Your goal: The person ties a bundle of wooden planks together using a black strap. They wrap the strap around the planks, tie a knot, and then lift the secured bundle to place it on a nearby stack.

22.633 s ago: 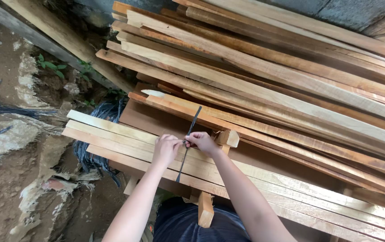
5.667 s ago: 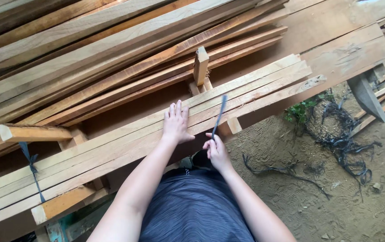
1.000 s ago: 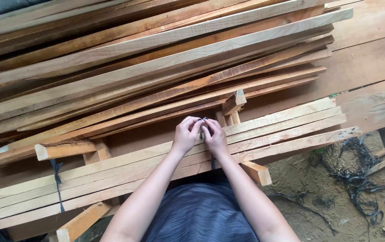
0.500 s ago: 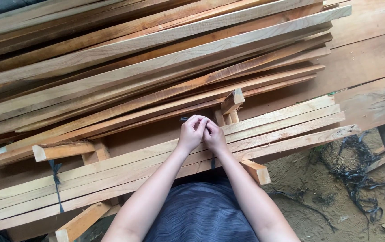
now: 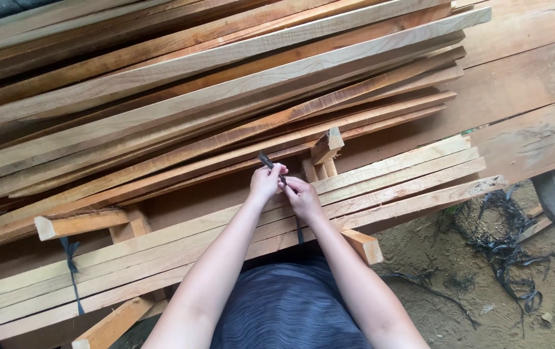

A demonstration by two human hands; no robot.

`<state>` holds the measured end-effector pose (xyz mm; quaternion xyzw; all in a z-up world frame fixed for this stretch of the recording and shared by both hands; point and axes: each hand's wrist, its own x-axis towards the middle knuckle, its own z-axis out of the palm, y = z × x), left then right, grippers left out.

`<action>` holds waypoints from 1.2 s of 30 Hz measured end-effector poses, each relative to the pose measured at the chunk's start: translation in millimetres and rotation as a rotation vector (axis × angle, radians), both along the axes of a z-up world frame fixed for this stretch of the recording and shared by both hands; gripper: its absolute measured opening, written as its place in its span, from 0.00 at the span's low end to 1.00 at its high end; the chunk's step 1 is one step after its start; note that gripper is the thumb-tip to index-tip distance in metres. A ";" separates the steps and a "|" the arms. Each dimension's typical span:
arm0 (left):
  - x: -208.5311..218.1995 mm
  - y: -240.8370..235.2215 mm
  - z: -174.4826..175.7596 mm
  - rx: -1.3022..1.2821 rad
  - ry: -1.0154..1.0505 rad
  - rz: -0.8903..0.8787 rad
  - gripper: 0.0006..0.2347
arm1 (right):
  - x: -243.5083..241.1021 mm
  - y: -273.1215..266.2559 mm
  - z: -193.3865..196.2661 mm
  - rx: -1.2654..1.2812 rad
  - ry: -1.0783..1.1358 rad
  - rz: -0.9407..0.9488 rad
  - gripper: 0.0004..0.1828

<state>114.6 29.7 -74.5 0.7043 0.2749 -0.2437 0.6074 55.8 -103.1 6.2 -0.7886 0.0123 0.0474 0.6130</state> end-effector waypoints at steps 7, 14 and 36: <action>-19.9 15.1 24.1 -0.055 -0.114 -0.427 0.14 | 0.5 2.5 -4.7 0.124 0.272 -0.300 0.06; -36.6 18.0 33.5 0.346 -0.147 -0.538 0.10 | -0.1 4.0 -16.1 0.105 0.274 -0.207 0.11; -42.7 15.4 60.5 0.155 -0.205 -0.508 0.15 | 42.8 14.2 -12.5 -0.011 0.310 -0.377 0.12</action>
